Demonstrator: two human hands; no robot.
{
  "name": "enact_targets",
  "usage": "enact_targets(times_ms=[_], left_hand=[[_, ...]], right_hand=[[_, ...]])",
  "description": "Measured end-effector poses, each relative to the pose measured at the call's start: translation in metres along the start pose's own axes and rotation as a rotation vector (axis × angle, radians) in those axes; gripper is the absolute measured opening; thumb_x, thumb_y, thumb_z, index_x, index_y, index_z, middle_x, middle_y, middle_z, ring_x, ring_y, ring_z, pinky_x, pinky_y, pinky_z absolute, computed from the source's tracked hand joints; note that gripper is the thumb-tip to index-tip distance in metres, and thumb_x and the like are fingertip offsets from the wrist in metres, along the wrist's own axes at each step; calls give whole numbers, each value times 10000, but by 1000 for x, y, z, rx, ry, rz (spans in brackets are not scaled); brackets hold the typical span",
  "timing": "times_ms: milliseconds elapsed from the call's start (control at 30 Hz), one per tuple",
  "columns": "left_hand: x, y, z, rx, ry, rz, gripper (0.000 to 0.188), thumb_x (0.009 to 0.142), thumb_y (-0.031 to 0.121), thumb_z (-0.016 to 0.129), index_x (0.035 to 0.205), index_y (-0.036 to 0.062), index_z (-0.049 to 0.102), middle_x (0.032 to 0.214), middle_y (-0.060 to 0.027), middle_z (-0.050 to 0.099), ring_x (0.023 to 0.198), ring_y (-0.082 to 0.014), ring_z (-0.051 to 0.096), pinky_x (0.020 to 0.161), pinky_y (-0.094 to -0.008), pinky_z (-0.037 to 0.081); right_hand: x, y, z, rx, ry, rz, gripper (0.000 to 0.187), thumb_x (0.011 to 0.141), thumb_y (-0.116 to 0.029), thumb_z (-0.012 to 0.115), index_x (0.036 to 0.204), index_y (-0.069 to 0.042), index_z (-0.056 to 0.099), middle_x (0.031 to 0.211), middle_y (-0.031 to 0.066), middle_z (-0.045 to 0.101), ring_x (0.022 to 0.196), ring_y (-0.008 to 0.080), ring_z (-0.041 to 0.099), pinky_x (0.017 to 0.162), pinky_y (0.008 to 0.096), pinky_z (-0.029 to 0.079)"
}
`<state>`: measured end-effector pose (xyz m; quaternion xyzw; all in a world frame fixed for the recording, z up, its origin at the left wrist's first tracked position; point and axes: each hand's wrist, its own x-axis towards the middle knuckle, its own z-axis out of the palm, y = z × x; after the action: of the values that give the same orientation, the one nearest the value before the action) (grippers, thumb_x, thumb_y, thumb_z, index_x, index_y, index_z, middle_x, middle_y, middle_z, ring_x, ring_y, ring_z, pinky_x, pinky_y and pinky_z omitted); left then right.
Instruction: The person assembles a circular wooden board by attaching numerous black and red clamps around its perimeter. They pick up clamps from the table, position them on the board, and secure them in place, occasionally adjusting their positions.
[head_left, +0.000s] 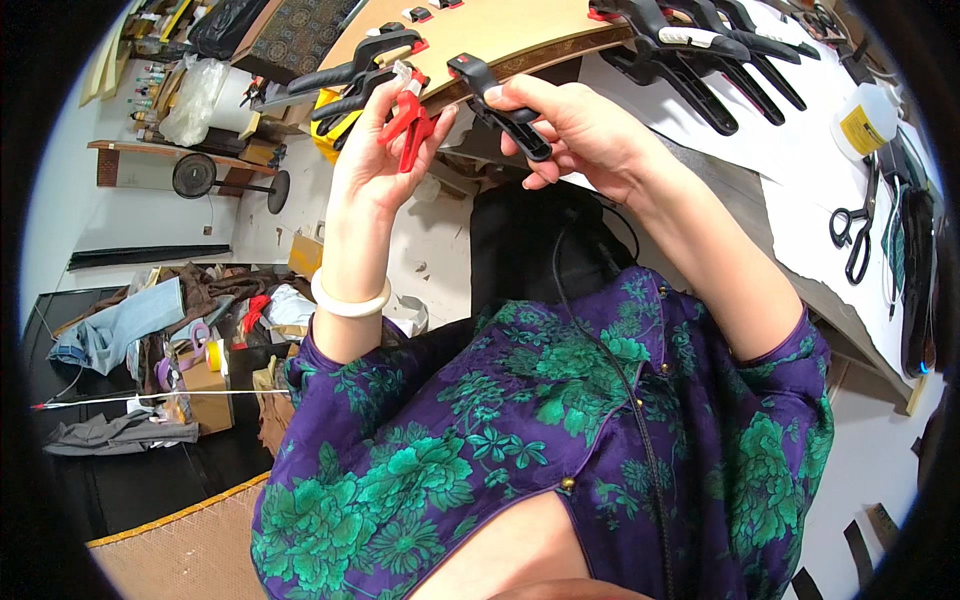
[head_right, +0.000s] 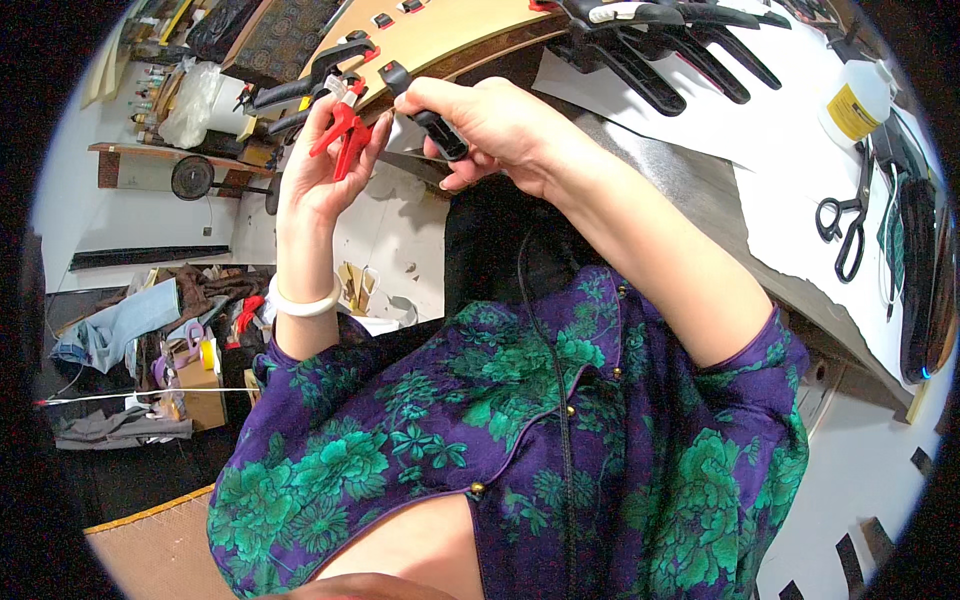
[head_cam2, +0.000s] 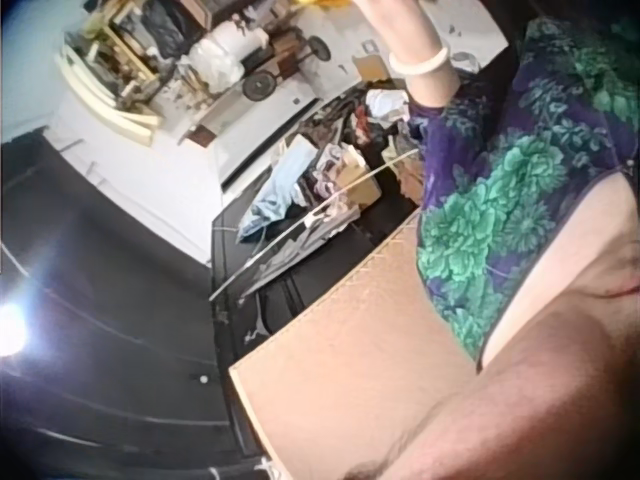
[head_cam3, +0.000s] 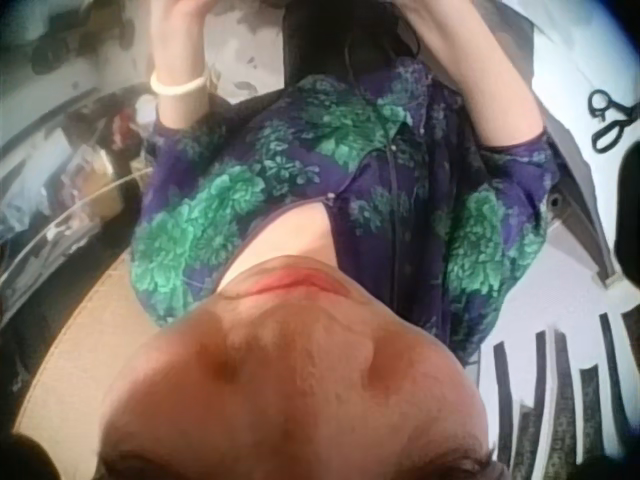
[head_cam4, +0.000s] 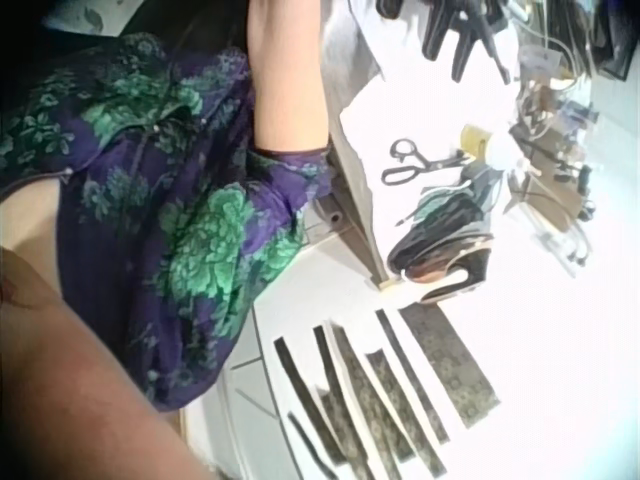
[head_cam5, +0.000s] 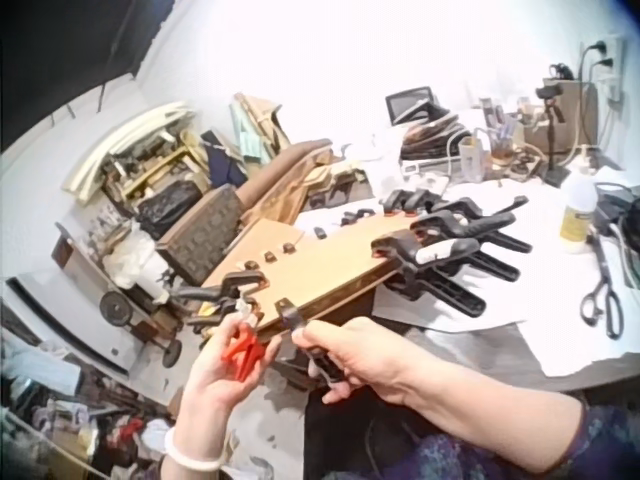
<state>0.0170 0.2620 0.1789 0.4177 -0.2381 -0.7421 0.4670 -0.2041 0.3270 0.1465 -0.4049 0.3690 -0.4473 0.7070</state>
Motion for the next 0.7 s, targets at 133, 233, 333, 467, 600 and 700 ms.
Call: enact_targets(times_ms=[133, 233, 333, 467, 600, 700], left_hand=[[-2, 1, -2, 4, -15, 0, 373, 860, 160, 773, 1127, -32, 597, 1089, -143, 672, 979, -305, 690, 865, -395, 644], [0, 1, -1, 9, -14, -5, 361, 857, 164, 777, 1112, -28, 609, 1109, -139, 676, 993, -284, 693, 850, -390, 648], [-1, 2, 0, 7, -31, 19, 360, 858, 165, 776, 1109, -32, 609, 1104, -137, 677, 993, -276, 693, 851, -388, 649], [1, 2, 1, 2, 6, 32, 387, 897, 209, 744, 1174, -27, 613, 1162, -201, 645, 1055, -375, 658, 906, -411, 623], [0, 1, 5, -10, 5, 35, 380, 865, 181, 775, 1133, -31, 607, 1127, -177, 660, 1020, -345, 678, 863, -401, 642], [-1, 6, 3, -17, -10, 13, 384, 852, 179, 789, 1112, -36, 605, 1093, -174, 674, 989, -346, 693, 820, -387, 657]], right_hand=[[4, 6, -2, 8, 10, 18, 503, 849, -541, 675, 857, -39, 667, 653, 10, 612, 422, 70, 501, 627, 294, 572], [2, 4, -4, 18, -22, 8, 559, 822, -574, 684, 826, -14, 671, 610, 16, 597, 432, 89, 543, 556, 265, 577], [0, 0, -8, -44, -44, 14, 659, 816, -658, 643, 817, 0, 673, 579, 24, 591, 459, 105, 598, 515, 238, 568], [-4, -3, -18, -72, -22, -17, 848, 819, -819, 485, 854, 8, 669, 614, 83, 650, 498, 115, 643, 501, 202, 532], [-7, 10, -29, -17, 36, -77, 809, 888, -768, 430, 899, 3, 672, 648, 94, 681, 503, 109, 615, 525, 199, 503], [-7, 28, -41, 23, 27, -70, 751, 938, -700, 422, 916, 6, 679, 642, 72, 668, 517, 102, 596, 535, 201, 472]])
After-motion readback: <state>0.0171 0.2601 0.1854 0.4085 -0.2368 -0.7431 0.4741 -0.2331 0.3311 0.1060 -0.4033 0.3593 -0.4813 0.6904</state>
